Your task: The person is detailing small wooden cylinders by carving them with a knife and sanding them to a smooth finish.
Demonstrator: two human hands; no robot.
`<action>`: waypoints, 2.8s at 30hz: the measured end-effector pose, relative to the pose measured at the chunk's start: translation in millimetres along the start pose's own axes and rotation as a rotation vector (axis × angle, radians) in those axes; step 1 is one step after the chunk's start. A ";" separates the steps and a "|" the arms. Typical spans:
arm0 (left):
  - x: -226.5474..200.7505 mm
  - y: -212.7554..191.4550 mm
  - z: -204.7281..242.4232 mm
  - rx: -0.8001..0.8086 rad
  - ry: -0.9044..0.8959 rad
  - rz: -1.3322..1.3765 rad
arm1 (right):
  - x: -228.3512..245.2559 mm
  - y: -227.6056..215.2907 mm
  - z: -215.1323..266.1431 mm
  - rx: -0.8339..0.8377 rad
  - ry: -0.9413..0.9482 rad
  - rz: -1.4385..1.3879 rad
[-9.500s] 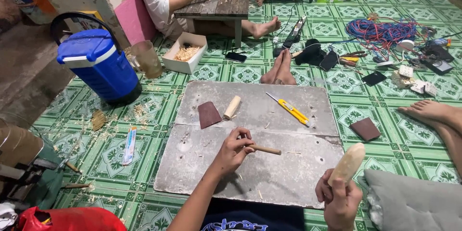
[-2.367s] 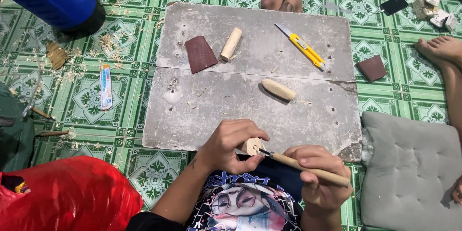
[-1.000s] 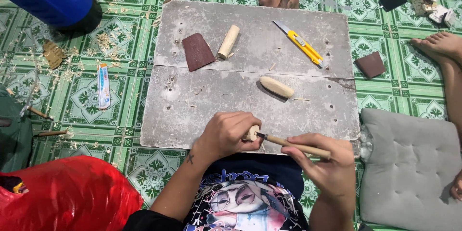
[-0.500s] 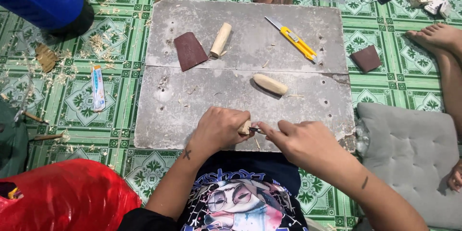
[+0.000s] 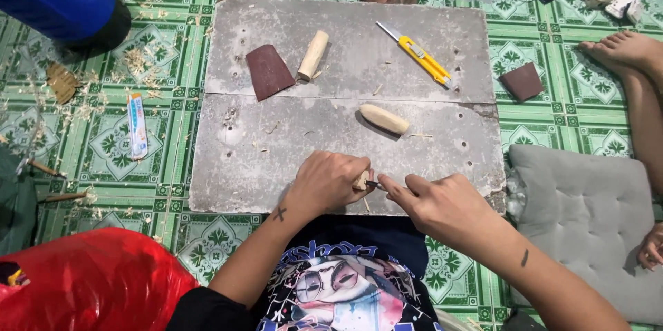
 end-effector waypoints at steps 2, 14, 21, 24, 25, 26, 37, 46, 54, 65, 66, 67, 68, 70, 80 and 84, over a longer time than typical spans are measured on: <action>1.2 2.5 -1.2 0.000 -0.008 0.019 | -2.0 -4.3 0.6 -0.023 0.009 -0.035; -1.2 -10.6 -3.5 0.013 -0.022 0.157 | -11.9 -7.4 10.2 -0.128 0.111 -0.209; -1.8 -15.9 -7.2 0.010 -0.013 0.199 | -19.3 -3.0 14.5 -0.156 0.178 -0.283; 0.1 -18.2 -8.4 0.020 -0.036 0.261 | -22.3 -0.7 12.5 -0.172 0.198 -0.342; 0.4 -18.6 -8.1 0.019 -0.038 0.261 | -22.4 1.1 12.2 -0.171 0.196 -0.342; 1.8 -18.2 -7.7 0.025 -0.052 0.287 | -23.9 2.6 11.9 -0.180 0.206 -0.367; 16.5 -16.6 -5.2 0.045 -0.148 0.403 | -28.1 15.9 3.5 -0.243 0.270 -0.521; 20.5 -16.7 -3.8 0.028 -0.195 0.467 | -26.7 20.4 3.4 -0.312 0.314 -0.621; 22.7 -9.6 -4.1 -0.095 -0.280 0.739 | -24.4 30.6 8.9 -0.475 0.411 -0.787; 10.4 -0.2 1.6 -0.133 -0.213 0.716 | -45.5 43.8 43.3 -0.597 0.630 -0.869; 2.0 -1.9 1.7 -0.129 -0.184 0.724 | -49.3 66.8 48.8 -0.630 0.697 -1.019; -0.5 -10.9 2.5 -0.137 -0.187 0.721 | -49.6 81.3 49.0 -0.627 0.688 -1.018; -6.3 -18.0 2.6 -0.114 -0.159 0.735 | -51.4 97.9 50.3 -0.684 0.668 -1.175; -12.4 -28.5 1.6 -0.099 -0.129 0.740 | -51.1 122.8 50.7 -0.743 0.633 -1.332; -20.6 -9.7 2.6 0.051 -0.154 0.666 | -43.7 110.1 39.5 -0.816 0.754 -1.427; -7.0 -42.6 32.3 -0.071 -0.115 0.452 | -59.2 105.8 57.7 -0.801 0.874 -1.345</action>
Point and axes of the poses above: each hand's wrist, its own z-axis away from the middle knuckle, its own y-axis out of the palm, x = y × z, the point moved 9 cm from there along -z, towards the middle knuckle, and after that the axes turned 10 degrees about -z, right-handed, at the moved point
